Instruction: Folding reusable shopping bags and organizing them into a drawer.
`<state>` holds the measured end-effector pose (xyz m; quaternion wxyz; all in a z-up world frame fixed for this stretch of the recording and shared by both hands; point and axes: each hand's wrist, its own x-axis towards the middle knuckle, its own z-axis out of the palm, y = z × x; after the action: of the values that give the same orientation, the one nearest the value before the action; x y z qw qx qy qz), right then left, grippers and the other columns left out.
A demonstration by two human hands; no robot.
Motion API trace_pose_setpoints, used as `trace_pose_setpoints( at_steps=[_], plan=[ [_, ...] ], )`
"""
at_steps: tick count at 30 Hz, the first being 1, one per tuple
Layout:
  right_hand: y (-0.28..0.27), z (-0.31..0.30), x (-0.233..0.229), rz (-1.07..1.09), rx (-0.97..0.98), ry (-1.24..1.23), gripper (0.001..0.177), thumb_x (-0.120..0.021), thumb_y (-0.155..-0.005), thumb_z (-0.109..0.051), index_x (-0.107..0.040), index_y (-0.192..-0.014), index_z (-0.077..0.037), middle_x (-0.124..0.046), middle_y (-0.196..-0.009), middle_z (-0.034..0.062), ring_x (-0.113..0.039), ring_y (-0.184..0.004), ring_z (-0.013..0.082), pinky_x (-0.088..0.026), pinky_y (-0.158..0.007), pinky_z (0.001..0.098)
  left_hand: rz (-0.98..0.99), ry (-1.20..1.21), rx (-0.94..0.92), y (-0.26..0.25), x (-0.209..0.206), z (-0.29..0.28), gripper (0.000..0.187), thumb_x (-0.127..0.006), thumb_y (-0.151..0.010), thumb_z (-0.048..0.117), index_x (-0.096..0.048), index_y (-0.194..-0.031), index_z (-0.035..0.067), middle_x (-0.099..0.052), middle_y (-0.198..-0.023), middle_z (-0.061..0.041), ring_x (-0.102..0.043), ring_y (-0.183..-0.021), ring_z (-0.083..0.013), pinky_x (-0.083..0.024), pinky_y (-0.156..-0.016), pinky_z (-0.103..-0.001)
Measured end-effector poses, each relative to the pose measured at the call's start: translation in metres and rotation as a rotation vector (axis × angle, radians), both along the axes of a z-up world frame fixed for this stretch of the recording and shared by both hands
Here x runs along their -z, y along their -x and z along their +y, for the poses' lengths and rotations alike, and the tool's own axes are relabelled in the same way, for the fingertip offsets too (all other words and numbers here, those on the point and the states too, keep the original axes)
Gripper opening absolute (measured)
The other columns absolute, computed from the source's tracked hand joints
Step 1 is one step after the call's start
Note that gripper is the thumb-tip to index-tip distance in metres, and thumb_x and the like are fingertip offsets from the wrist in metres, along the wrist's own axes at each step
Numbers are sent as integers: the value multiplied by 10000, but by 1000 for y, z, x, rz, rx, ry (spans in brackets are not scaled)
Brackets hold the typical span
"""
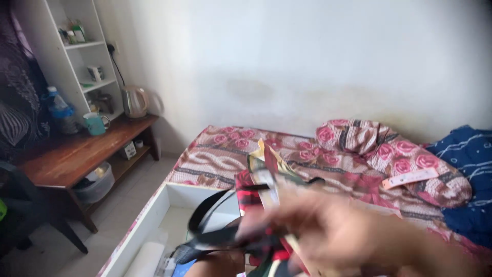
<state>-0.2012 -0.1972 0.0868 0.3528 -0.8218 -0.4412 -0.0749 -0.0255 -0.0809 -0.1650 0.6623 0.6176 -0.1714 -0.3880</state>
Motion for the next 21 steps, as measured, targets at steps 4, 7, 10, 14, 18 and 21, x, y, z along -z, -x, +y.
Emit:
trace_pose_setpoints(
  at_steps=[4, 7, 10, 14, 18, 21],
  plan=[
    [-15, -111, -24, 569, 381, -600, 391, -660, -946, -84, -663, -1316, 43, -714, -1279, 258, -668, -1212, 373, -526, -984, 440, 958, 463, -135, 13, -42, 9, 198, -668, -981, 58, -634, -798, -9, -697, -764, -187, -716, -650, -317, -675, -717, -503],
    [-27, -168, -4, 302, 750, -507, 433, -656, -974, -122, -625, -1394, -23, -680, -1357, 259, -652, -1283, 312, -482, -1038, 397, 982, 492, -80, 24, -84, 14, 158, -631, -939, 21, -586, -793, -17, -732, -807, -219, -745, -707, -341, -643, -755, -544],
    [-28, -157, 15, -65, 853, 184, 811, -758, -738, -28, -586, -1531, -63, -640, -1430, 130, -561, -1340, 245, -509, -1046, 397, 981, 533, 101, 16, -91, 8, 145, -595, -978, 21, -646, -999, -113, -746, -895, -263, -757, -779, -352, -640, -805, -501],
    [-175, -204, 136, 156, 307, 482, 506, -633, -903, -501, -711, -1309, -208, -625, -1499, 66, -456, -1476, 277, -308, -1207, 466, 734, 604, 211, -19, -65, -1, 243, -515, -1001, 31, -651, -1158, -95, -757, -1037, -229, -758, -928, -321, -615, -923, -457],
    [-119, -98, 74, 901, 793, 768, 647, -486, -843, -772, -620, -1444, -572, -293, -1689, -252, 96, -1610, 117, 149, -1194, 695, 622, 478, 18, -12, -98, 24, 363, -498, -963, 183, -683, -1167, -53, -753, -1069, -233, -741, -948, -338, -596, -926, -446],
    [-110, -72, 62, 934, 742, 766, 717, -380, -774, -814, -434, -1450, -582, -235, -1720, -220, 156, -1582, 62, 219, -1232, 644, 448, 525, -126, -70, -48, 21, 360, -486, -973, 170, -676, -1191, -43, -737, -1147, -228, -730, -974, -312, -573, -953, -424]
  ],
)
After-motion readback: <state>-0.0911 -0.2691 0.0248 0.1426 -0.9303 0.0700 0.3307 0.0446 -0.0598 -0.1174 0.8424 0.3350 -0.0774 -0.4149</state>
